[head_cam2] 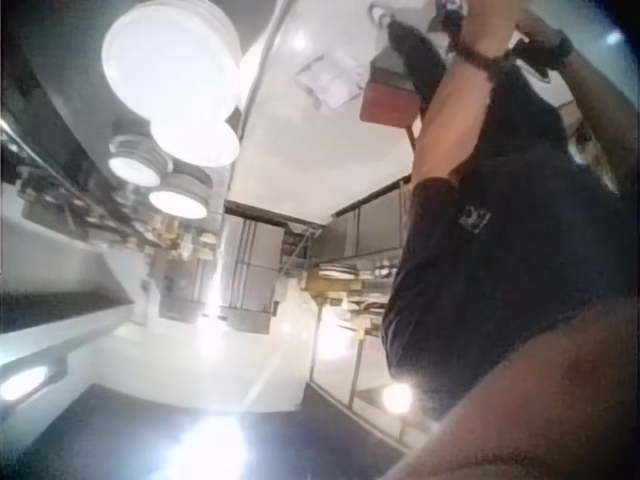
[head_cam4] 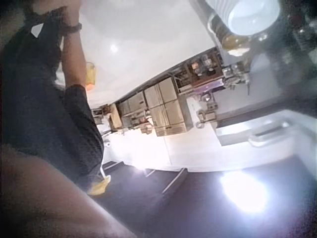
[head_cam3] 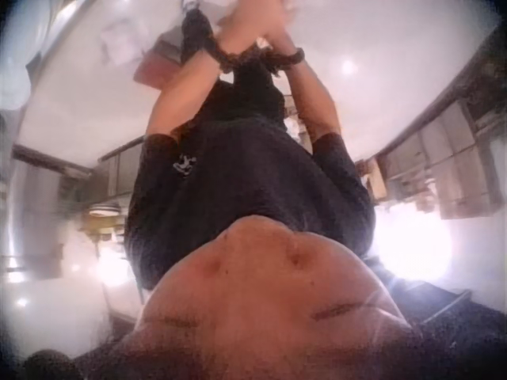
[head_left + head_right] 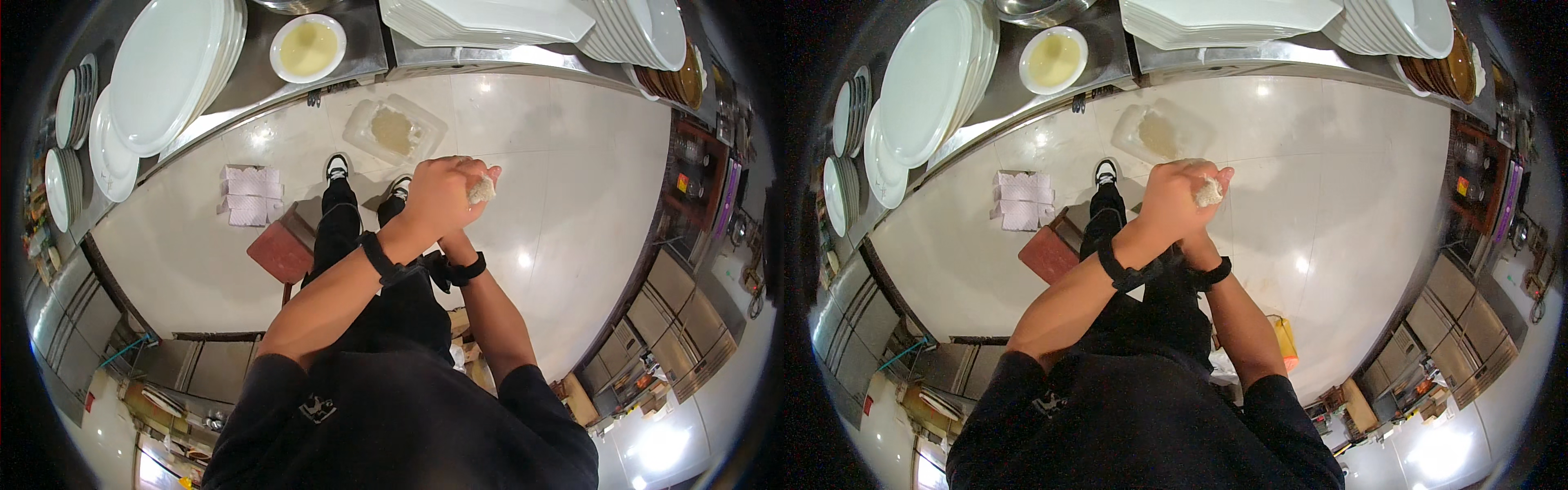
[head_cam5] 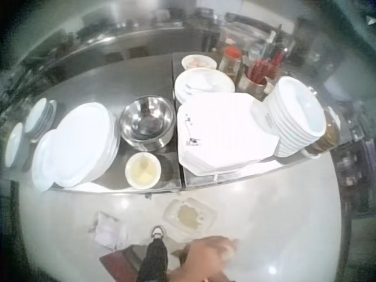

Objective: The person cleans plates by hand using a cloth.

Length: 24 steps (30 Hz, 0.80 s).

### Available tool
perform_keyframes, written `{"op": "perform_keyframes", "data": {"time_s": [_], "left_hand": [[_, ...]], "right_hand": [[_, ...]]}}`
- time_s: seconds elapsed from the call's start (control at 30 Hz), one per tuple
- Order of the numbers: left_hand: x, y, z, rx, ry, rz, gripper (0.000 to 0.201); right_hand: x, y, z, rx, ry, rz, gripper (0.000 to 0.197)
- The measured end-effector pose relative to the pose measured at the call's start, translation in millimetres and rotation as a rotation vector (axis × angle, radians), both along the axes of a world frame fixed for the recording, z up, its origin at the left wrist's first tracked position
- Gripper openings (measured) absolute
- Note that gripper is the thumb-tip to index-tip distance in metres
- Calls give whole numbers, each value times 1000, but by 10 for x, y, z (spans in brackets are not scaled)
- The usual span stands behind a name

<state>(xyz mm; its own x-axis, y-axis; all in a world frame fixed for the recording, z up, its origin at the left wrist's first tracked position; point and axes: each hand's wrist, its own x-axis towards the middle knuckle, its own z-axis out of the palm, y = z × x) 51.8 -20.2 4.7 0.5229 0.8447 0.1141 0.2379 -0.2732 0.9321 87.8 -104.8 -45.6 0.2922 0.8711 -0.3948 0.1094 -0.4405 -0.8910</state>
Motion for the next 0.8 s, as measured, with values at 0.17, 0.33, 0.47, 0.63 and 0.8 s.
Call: {"op": "perform_keyframes", "data": {"time_s": [0.17, 0.33, 0.47, 0.63, 0.8], "left_hand": [[-24, 8, 41, 91, 5, -68, 15], [-59, -61, -7, 42, 57, -97, 13], [-34, -101, 56, 46, 60, -107, 14], [-42, -110, 104, 57, 28, -63, 14], [-118, -119, 229, 69, 9, -57, 17]], "right_hand": [[-29, -33, -11, 4, -16, -31, 45], [-52, -29, -11, 14, -19, -42, 46], [-90, -26, -3, 29, -32, -46, 47], [-94, -80, 6, 49, -43, -70, 48], [-90, -292, 141, 75, -46, -109, 50]]}}
